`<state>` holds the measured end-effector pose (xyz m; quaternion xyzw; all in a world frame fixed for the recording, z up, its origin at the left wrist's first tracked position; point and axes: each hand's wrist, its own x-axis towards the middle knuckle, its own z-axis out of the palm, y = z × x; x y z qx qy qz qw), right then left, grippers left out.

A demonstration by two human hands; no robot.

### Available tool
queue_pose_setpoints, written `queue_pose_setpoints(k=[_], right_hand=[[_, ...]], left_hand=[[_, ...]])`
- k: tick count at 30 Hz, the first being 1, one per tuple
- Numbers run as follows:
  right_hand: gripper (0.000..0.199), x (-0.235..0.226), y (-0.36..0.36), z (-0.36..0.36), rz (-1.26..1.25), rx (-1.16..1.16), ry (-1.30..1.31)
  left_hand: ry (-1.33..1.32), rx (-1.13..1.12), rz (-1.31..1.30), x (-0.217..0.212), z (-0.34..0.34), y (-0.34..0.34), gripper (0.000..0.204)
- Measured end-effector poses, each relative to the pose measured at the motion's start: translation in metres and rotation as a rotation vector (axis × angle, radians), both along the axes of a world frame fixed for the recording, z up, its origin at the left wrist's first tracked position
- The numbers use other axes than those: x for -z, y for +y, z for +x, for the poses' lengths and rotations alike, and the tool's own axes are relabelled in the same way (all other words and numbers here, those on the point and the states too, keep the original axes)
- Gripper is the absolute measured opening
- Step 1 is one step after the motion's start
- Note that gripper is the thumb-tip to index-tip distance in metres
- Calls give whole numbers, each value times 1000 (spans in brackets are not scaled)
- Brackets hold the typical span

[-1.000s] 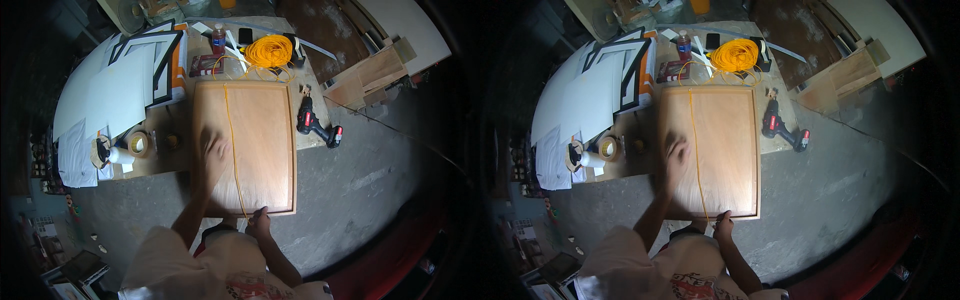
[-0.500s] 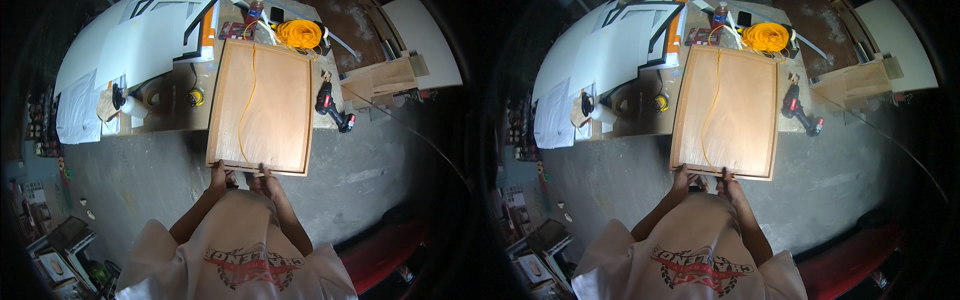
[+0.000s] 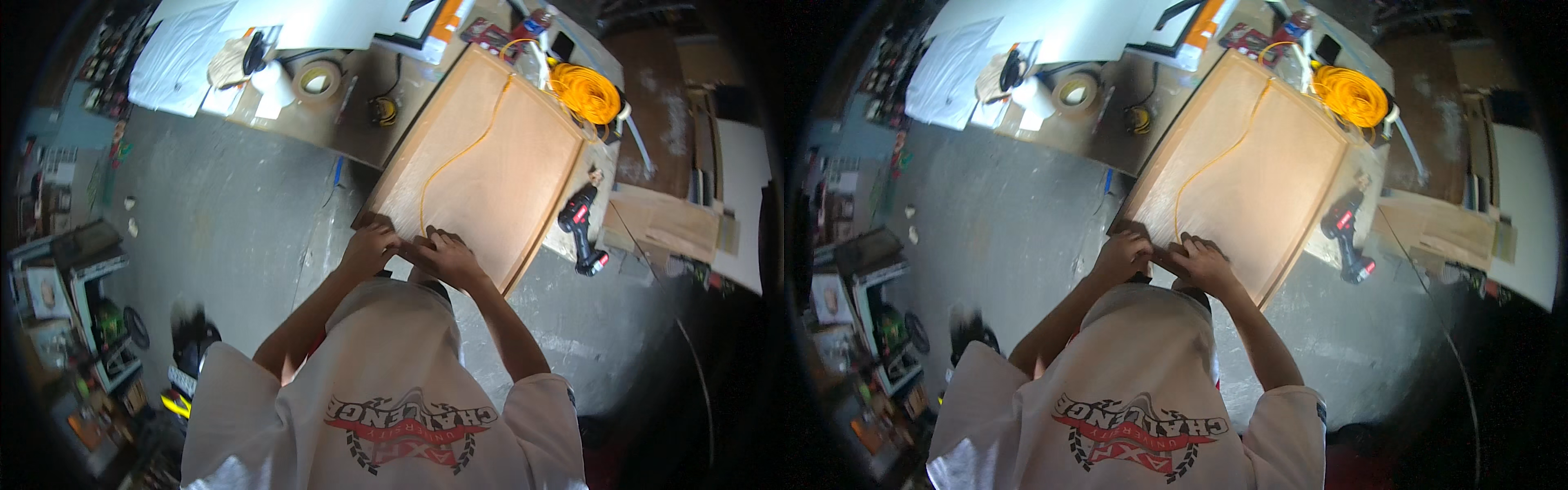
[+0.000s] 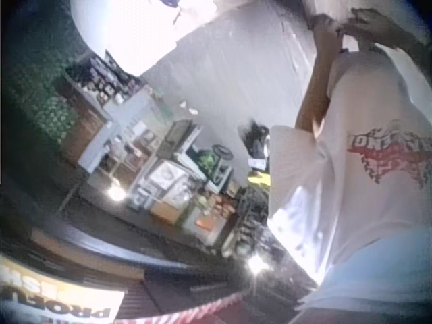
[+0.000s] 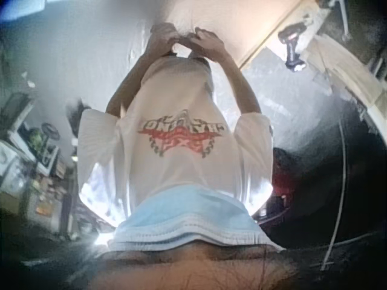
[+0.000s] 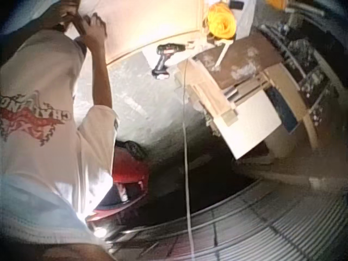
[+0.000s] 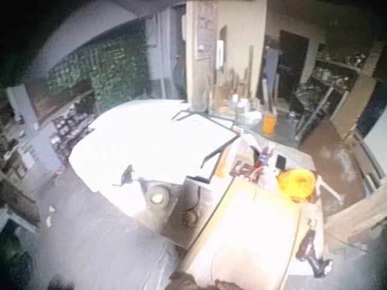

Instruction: The person uses a cordless drill to fasten screws into the back of a wooden picture frame. They then thread yellow hanging cord through the frame's back, tie knots, and trim excess cord. Finally, they wipe the glass surface of the framed artwork with a cloth.

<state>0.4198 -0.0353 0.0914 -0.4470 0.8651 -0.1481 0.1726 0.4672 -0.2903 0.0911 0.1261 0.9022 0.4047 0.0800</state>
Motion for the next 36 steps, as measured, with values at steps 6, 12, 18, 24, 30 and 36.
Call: queue_pose_setpoints(k=[6,12,18,24,30,36], right_hand=[[29,3,35,-43,176,-317,-62],[25,32,64,-68,13,-533,241],[28,26,83,-75,-170,-108,-121],[28,26,89,-66,3,-37,-238],[29,47,91,-51,-210,25,-119],[30,41,89,-49,-178,12,-171]], left_hand=[[-410,-27,-692,1,-17,65,37],[-530,-102,-869,15,-26,103,36],[-743,-261,-823,15,-38,116,40],[-743,-327,-820,12,-40,124,30],[-715,-375,-804,11,-36,131,32],[-812,-279,-934,14,-41,136,42]])
